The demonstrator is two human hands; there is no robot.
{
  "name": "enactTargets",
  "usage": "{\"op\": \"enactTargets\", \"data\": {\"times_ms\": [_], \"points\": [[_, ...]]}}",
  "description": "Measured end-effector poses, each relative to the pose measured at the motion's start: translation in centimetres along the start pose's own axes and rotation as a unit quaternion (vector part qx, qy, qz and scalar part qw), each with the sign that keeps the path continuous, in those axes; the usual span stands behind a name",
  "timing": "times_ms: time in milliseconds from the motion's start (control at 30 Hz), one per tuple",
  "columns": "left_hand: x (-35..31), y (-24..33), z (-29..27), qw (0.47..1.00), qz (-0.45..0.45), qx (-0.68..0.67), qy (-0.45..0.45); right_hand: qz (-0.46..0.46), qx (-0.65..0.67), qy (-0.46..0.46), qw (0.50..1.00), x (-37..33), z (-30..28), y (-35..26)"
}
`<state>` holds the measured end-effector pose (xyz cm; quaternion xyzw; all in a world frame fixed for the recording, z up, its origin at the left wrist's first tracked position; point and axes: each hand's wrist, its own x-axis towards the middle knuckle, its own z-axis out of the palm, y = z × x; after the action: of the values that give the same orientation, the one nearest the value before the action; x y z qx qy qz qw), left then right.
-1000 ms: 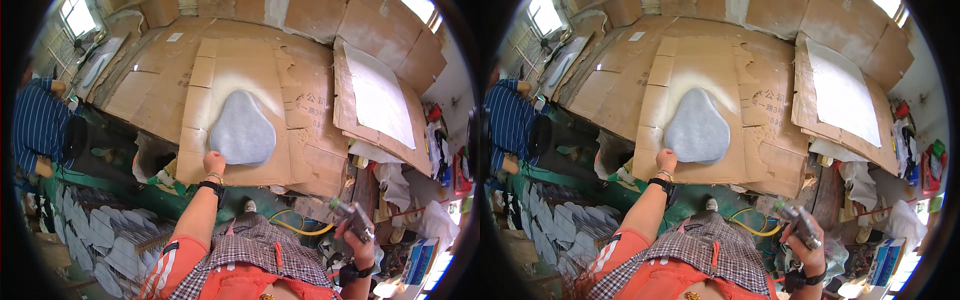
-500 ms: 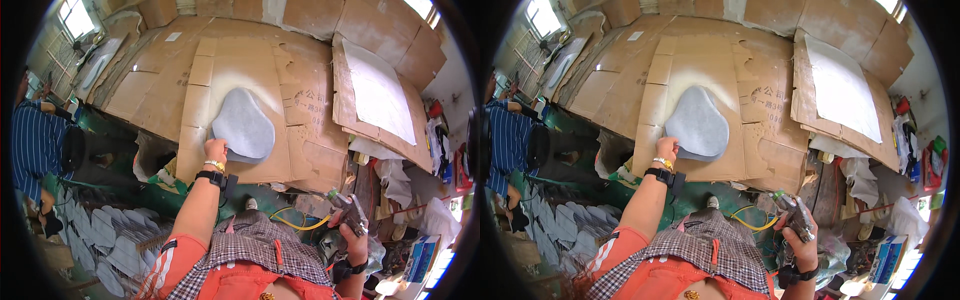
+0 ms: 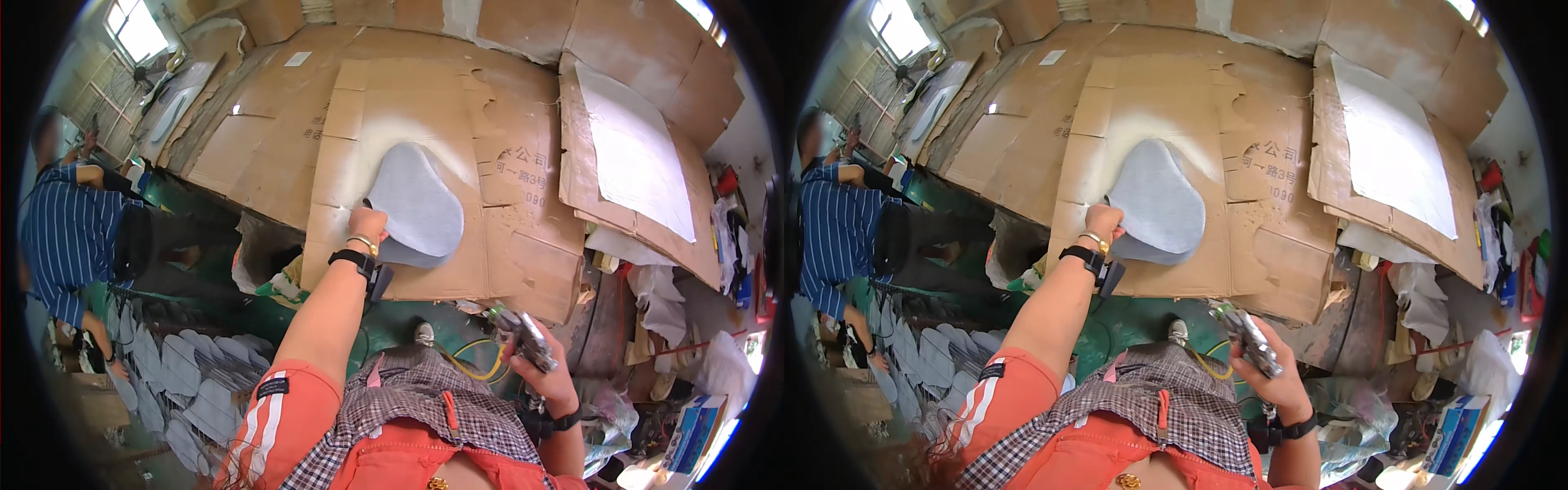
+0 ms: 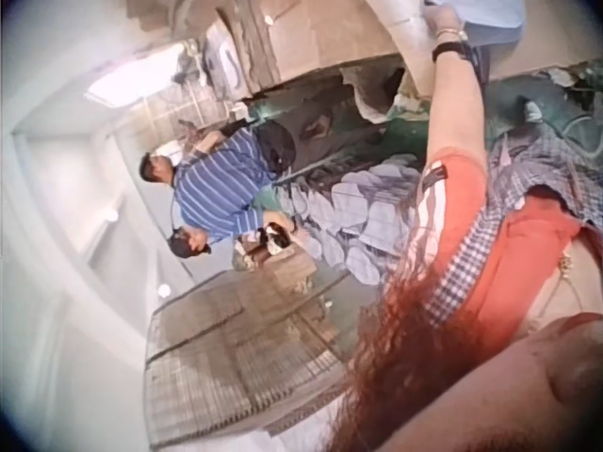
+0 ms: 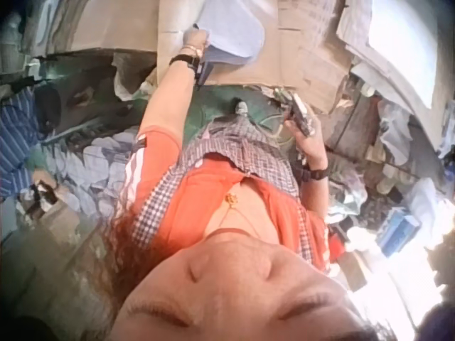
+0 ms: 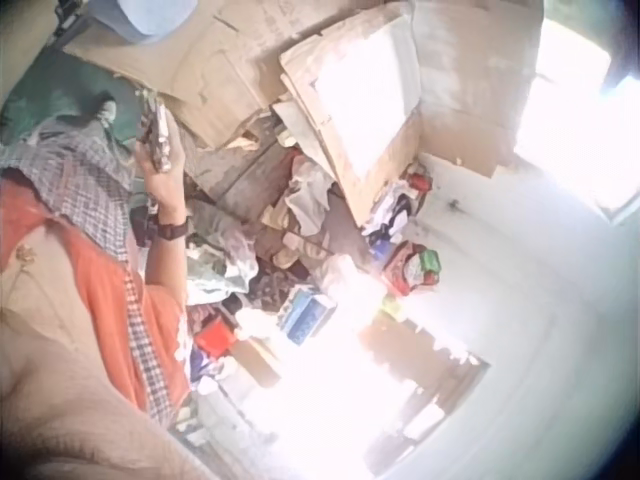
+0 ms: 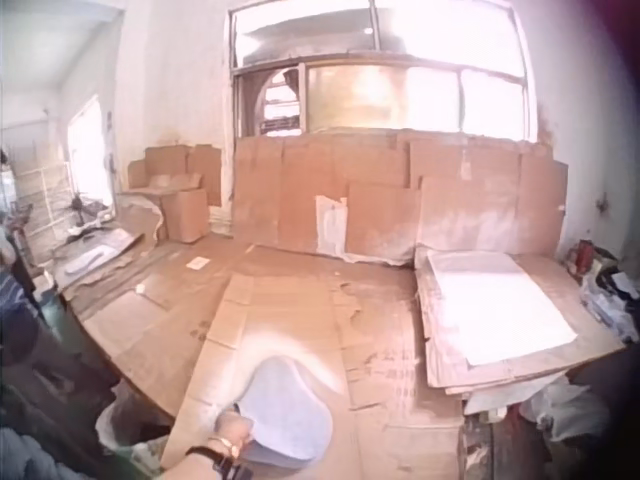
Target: The person uses a spray gun to apply a grey coating to shoe insoles. They pick up an insole from a metal rack, spray it on a cardboard-covered table, and then place it back on the rack. The process is repeated for multiple insoles throughout the video.
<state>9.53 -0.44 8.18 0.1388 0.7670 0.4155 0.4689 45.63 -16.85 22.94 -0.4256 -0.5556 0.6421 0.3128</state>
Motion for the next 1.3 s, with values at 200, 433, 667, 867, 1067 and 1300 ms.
{"op": "enactTargets", "data": {"times_ms": [200,433,667,867,1067,1300], "points": [[-0.4,1.8,-0.7,0.996,0.001,0.042,-0.084,-0.020,-0.101,-0.109,0.989,9.1,3.6,3.8],[-1.6,8.1,1.2,0.943,0.048,-0.208,-0.255,-0.076,-0.076,-0.057,0.993,20.3,7.4,11.4],[-3.1,16.4,-3.5,0.714,0.163,-0.581,-0.355,0.078,0.029,-0.053,0.995,23.3,4.4,13.5],[-9.4,17.4,-14.2,0.699,0.337,-0.568,-0.274,0.019,-0.003,-0.018,1.000,11.5,0.8,3.1],[-11.0,10.5,-24.7,0.731,0.405,-0.541,-0.095,0.034,-0.004,0.051,0.998,0.3,-0.7,-3.8],[-11.2,4.2,-32.0,0.716,0.388,-0.580,0.009,-0.006,-0.033,0.180,0.983,-6.5,1.5,-6.7]]}}
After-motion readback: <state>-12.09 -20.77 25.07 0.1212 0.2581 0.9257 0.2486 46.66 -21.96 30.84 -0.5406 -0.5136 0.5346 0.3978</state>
